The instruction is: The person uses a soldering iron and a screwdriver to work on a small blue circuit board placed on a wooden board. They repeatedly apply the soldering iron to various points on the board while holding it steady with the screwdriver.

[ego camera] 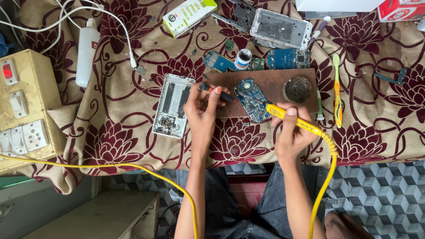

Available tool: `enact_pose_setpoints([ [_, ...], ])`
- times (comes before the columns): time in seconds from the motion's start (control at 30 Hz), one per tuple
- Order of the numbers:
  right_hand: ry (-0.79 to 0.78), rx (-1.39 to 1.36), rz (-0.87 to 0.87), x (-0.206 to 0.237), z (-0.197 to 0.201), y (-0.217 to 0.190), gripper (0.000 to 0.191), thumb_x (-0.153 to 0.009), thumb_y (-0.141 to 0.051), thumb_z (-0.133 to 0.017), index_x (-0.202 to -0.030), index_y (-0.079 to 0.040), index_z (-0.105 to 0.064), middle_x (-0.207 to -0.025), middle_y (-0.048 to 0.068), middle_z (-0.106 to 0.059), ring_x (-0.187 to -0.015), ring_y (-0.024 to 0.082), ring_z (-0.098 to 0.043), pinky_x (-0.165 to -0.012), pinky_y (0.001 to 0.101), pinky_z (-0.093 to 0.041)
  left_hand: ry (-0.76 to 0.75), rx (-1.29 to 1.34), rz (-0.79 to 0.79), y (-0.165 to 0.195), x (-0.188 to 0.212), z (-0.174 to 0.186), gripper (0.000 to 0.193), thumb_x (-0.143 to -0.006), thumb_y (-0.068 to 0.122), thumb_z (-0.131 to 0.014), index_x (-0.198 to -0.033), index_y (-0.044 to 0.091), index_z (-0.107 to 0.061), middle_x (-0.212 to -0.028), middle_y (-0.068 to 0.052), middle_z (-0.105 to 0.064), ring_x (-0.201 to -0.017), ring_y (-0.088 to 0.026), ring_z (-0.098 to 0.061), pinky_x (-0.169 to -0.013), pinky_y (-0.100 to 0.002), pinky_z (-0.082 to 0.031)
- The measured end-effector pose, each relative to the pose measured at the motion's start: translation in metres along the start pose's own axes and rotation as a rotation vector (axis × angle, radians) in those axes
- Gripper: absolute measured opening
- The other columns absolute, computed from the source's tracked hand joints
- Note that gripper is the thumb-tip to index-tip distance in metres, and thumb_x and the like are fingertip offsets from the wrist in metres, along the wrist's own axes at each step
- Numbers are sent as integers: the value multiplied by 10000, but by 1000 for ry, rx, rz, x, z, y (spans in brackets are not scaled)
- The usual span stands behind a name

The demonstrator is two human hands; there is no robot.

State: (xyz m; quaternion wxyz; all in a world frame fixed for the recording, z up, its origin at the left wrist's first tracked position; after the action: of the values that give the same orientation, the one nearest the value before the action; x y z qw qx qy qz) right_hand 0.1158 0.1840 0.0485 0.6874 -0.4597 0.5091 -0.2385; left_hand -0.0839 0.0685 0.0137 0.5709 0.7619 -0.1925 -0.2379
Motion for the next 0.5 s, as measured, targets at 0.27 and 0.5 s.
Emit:
enact_pose_setpoints([
  [0.27, 31, 18, 12, -1, 5, -2, 292, -1151, -164, -514, -1074, 81, -652, -777, 108, -640, -647, 146, -623, -591, 240, -500, 1, -6, 14, 1, 0, 0, 111, -1049, 115, -631, -1078, 13, -598, -964, -126, -780, -885, -141, -757, -727, -242, -594],
  [0.5, 32, 37, 3, 0, 5, -3, 310, -1147, -182, -516, -1074, 88, -649, -750, 103, -627, -635, 150, -619, -613, 253, -481, 3, -10, 20, 0, 0, 0, 117, -1049, 116, -634, -1079, 9, -598, -961, -127, -781, -875, -140, -755, -726, -241, -594],
])
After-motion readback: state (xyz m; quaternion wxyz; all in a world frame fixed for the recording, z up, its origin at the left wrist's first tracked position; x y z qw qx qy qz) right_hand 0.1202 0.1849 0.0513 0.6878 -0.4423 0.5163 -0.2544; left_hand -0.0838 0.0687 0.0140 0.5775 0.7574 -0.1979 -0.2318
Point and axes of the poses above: each hand's wrist, its own x-axis away from the middle knuckle, its own z-axis out of the back of the hand, y = z × x, the point moved 7 cm from there along -x, towards the middle knuckle
